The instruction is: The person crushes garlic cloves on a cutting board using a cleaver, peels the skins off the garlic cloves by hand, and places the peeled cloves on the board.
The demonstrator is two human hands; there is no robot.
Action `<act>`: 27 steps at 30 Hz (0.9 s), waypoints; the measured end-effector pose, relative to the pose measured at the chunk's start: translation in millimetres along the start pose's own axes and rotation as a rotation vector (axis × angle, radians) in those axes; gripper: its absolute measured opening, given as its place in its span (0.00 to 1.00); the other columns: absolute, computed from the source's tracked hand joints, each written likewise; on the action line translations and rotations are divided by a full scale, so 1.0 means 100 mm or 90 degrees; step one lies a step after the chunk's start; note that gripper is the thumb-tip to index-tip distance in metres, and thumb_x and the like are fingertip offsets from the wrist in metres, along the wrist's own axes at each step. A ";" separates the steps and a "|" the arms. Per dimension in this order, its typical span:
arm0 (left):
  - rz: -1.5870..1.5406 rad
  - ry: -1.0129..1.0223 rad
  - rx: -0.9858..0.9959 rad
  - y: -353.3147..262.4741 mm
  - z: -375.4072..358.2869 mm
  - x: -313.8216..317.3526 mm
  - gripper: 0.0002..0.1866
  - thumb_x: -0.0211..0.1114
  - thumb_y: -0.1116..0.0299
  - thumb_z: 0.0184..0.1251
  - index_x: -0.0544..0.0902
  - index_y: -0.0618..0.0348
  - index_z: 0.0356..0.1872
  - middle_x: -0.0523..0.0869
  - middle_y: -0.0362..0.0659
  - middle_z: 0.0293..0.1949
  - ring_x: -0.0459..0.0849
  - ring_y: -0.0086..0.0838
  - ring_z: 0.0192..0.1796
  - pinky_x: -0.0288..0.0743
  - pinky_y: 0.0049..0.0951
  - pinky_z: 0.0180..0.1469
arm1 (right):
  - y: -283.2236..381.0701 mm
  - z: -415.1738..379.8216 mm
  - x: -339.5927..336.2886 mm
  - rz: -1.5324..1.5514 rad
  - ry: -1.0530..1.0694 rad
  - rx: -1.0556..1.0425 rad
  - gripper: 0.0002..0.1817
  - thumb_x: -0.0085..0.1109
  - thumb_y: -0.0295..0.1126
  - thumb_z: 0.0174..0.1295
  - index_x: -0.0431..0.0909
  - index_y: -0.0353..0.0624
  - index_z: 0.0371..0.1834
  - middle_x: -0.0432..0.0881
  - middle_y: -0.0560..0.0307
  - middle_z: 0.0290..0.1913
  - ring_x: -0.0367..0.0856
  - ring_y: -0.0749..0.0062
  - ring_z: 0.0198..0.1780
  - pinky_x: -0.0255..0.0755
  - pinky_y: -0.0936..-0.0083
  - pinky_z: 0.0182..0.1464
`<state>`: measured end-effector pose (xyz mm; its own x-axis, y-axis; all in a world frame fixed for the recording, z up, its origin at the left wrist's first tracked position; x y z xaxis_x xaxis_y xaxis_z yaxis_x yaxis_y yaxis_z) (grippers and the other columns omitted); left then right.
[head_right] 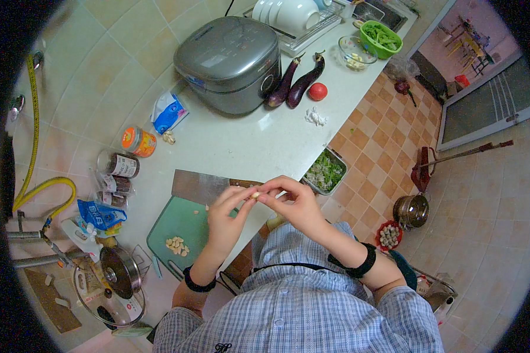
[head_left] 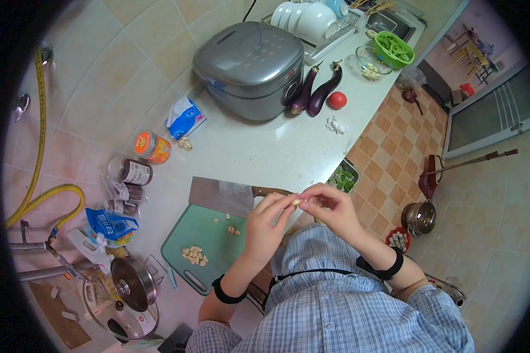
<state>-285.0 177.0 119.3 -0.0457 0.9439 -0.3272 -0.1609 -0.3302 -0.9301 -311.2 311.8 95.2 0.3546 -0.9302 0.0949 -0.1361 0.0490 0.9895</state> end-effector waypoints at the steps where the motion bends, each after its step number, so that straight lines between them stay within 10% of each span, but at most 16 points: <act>1: 0.036 -0.002 0.023 -0.03 -0.01 0.00 0.11 0.61 0.77 0.55 0.81 0.59 0.41 0.81 0.42 0.35 0.80 0.28 0.37 0.72 0.24 0.39 | 0.04 0.00 0.00 -0.049 -0.011 -0.038 0.08 0.59 0.29 0.57 0.78 0.40 0.38 0.79 0.62 0.39 0.75 0.84 0.36 0.68 0.88 0.34; 27: -0.003 -0.023 0.053 -0.16 -0.01 0.07 0.08 0.64 0.79 0.51 0.79 0.61 0.33 0.81 0.42 0.33 0.80 0.29 0.37 0.73 0.24 0.40 | -0.18 -0.02 -0.08 0.152 -0.038 0.061 0.09 0.56 0.26 0.58 0.75 0.34 0.41 0.80 0.57 0.36 0.77 0.80 0.38 0.71 0.86 0.41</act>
Point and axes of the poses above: each hand's wrist, its own z-axis towards the middle knuckle, its own x-axis out of the palm, y = z × x, the point moved 7 cm from there along z, towards the middle knuckle
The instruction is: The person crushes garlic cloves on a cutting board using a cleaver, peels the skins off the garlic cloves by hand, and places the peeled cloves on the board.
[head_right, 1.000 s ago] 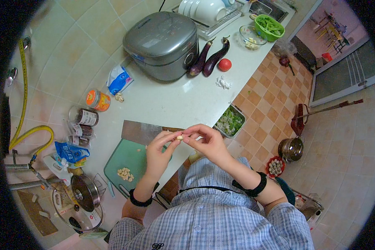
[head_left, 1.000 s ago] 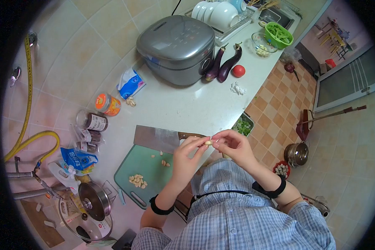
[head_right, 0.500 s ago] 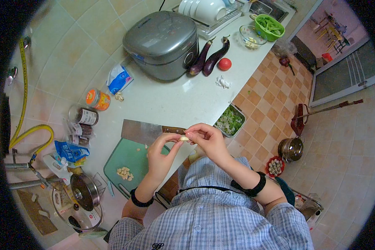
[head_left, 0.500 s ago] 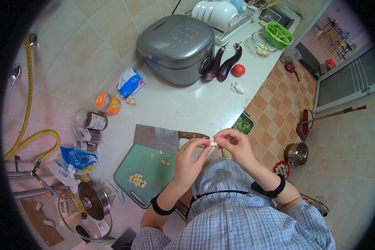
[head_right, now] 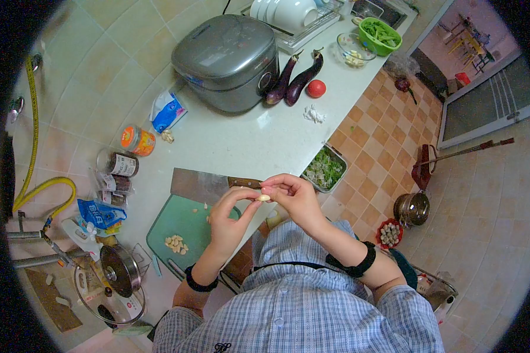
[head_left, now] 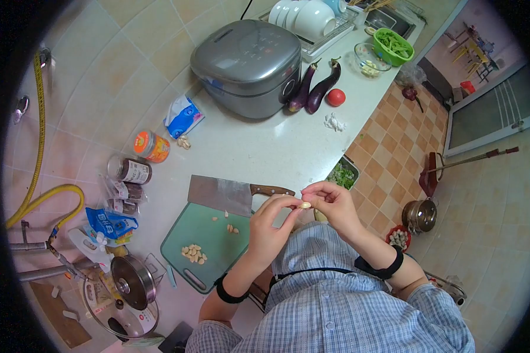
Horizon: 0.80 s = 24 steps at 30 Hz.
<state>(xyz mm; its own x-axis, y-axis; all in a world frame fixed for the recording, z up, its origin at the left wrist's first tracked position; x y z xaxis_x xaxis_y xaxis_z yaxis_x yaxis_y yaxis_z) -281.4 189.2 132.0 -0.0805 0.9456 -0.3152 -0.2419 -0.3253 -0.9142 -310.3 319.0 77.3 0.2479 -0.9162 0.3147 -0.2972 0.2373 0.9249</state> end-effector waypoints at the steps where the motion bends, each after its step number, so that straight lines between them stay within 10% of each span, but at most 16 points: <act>1: -0.007 0.000 0.004 0.00 0.01 0.01 0.08 0.64 0.79 0.51 0.79 0.61 0.34 0.81 0.43 0.33 0.80 0.29 0.37 0.73 0.24 0.40 | 0.01 0.00 0.00 -0.002 0.003 -0.005 0.09 0.56 0.26 0.58 0.75 0.34 0.40 0.80 0.56 0.37 0.77 0.80 0.39 0.71 0.86 0.42; 24: -0.292 -0.011 -0.194 0.26 -0.08 0.18 0.19 0.60 0.82 0.56 0.70 0.68 0.50 0.77 0.46 0.44 0.77 0.25 0.48 0.71 0.23 0.51 | 0.26 -0.07 -0.01 -0.166 -0.081 -0.205 0.07 0.58 0.23 0.55 0.77 0.35 0.37 0.79 0.56 0.34 0.78 0.77 0.36 0.71 0.83 0.40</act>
Point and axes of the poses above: each hand's wrist, its own z-axis towards the middle knuckle, its own x-axis out of the palm, y = z × x, the point moved 7 cm from there along z, towards the middle knuckle
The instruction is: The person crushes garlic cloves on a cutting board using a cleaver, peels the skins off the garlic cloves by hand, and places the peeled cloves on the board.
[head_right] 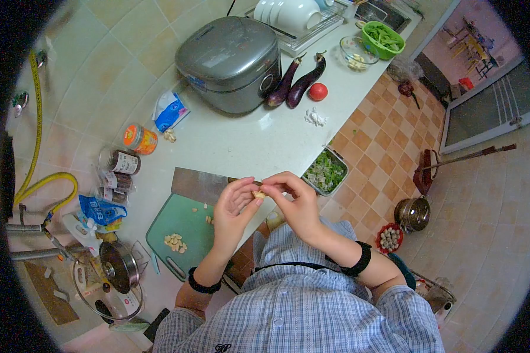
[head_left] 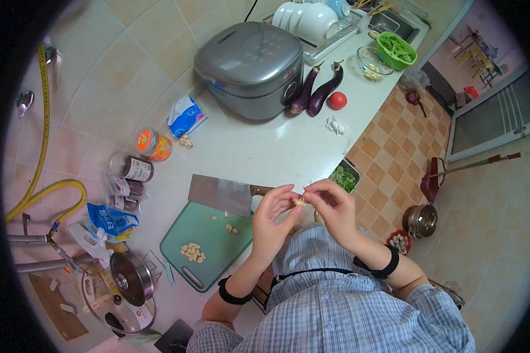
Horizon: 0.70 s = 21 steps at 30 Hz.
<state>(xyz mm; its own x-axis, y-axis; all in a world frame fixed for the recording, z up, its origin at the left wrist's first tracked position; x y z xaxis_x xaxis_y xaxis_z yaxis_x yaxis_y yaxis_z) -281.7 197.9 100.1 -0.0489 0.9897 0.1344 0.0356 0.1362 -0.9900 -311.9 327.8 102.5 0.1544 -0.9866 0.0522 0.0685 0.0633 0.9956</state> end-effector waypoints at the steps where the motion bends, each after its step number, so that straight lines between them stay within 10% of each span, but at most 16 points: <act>1: -0.035 -0.001 -0.019 0.01 0.00 0.00 0.19 0.60 0.82 0.56 0.70 0.68 0.50 0.77 0.47 0.45 0.78 0.26 0.48 0.71 0.23 0.51 | -0.05 0.00 0.00 0.066 -0.005 0.037 0.07 0.58 0.23 0.56 0.76 0.34 0.38 0.79 0.56 0.35 0.78 0.77 0.37 0.71 0.83 0.40; 11: -0.015 -0.021 -0.029 0.07 -0.01 -0.03 0.14 0.59 0.81 0.58 0.72 0.69 0.46 0.80 0.47 0.41 0.80 0.27 0.44 0.73 0.23 0.48 | -0.14 0.04 -0.08 0.164 -0.009 0.126 0.08 0.57 0.23 0.57 0.75 0.33 0.39 0.79 0.56 0.37 0.78 0.77 0.38 0.72 0.83 0.43; 16: -0.048 -0.019 -0.045 0.04 -0.02 -0.03 0.10 0.58 0.78 0.60 0.76 0.69 0.43 0.80 0.44 0.40 0.80 0.23 0.43 0.73 0.20 0.46 | 0.31 0.07 0.01 -0.152 0.131 -0.169 0.12 0.61 0.24 0.51 0.78 0.38 0.41 0.79 0.56 0.37 0.77 0.71 0.39 0.70 0.80 0.42; 21: -0.022 -0.005 -0.014 0.06 -0.02 -0.05 0.10 0.55 0.78 0.62 0.78 0.68 0.44 0.80 0.44 0.38 0.80 0.23 0.39 0.75 0.20 0.43 | 0.22 0.08 -0.01 -0.167 0.161 -0.137 0.11 0.62 0.23 0.49 0.80 0.40 0.38 0.78 0.55 0.36 0.77 0.69 0.39 0.70 0.79 0.41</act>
Point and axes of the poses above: each hand's wrist, its own z-axis towards the middle knuckle, its own x-axis out of the palm, y = z × x, the point moved 7 cm from there along z, towards the middle knuckle
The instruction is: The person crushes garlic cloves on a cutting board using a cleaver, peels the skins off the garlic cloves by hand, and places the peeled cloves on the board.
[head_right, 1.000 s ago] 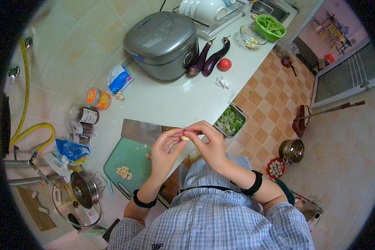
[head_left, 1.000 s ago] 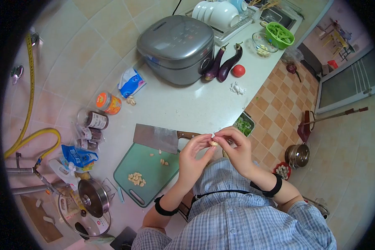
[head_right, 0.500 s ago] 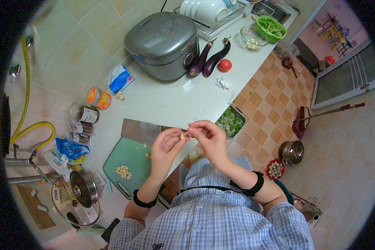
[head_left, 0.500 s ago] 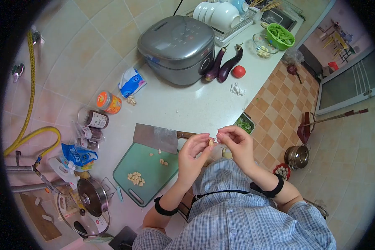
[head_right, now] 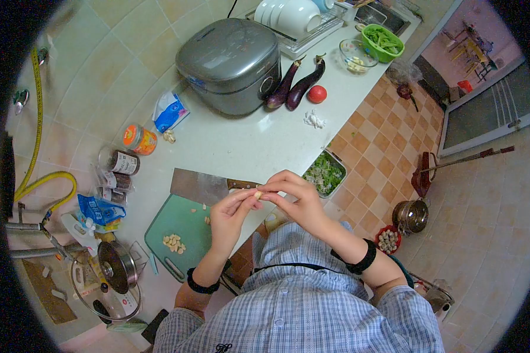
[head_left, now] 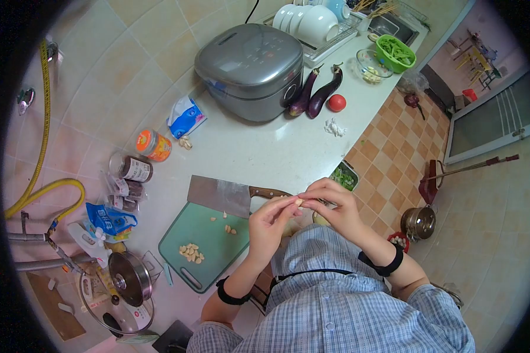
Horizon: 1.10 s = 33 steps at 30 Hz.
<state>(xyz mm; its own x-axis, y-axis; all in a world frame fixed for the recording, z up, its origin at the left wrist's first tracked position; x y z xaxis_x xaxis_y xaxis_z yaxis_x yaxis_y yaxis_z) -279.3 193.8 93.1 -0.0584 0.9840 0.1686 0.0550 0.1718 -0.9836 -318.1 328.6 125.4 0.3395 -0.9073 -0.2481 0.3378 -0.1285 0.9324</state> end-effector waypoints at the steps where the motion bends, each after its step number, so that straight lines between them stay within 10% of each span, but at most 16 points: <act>1: 0.007 0.012 0.009 0.01 0.00 0.00 0.10 0.55 0.78 0.62 0.78 0.67 0.44 0.80 0.44 0.37 0.80 0.23 0.38 0.75 0.20 0.42 | -0.03 0.00 0.00 0.014 0.006 0.015 0.10 0.62 0.24 0.50 0.81 0.40 0.37 0.79 0.55 0.35 0.77 0.69 0.38 0.70 0.79 0.40; 23: 0.050 0.011 -0.027 0.06 -0.03 0.02 0.11 0.58 0.77 0.60 0.79 0.65 0.44 0.82 0.42 0.36 0.81 0.20 0.34 0.73 0.18 0.39 | -0.01 -0.08 0.04 -0.035 -0.042 -0.007 0.05 0.59 0.22 0.51 0.77 0.35 0.32 0.79 0.52 0.35 0.78 0.66 0.37 0.71 0.77 0.40; 33: 0.042 0.021 -0.022 0.01 -0.01 0.03 0.11 0.57 0.78 0.60 0.80 0.65 0.44 0.82 0.42 0.34 0.81 0.20 0.33 0.74 0.18 0.38 | -0.31 -0.15 0.11 0.212 -0.066 0.192 0.06 0.56 0.24 0.56 0.78 0.34 0.35 0.80 0.56 0.35 0.78 0.78 0.38 0.72 0.83 0.42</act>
<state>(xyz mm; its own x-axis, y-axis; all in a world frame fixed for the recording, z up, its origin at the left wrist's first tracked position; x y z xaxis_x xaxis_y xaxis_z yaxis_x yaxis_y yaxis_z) -278.0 197.4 92.8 -0.0209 0.9941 0.1067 0.0922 0.1082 -0.9898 -311.5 328.6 89.9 0.2912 -0.9523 0.0908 -0.0503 0.0796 0.9956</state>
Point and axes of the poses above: each hand's wrist, its own z-axis towards the middle knuckle, its own x-axis out of the palm, y = z × x, the point moved 7 cm from there along z, towards the middle knuckle
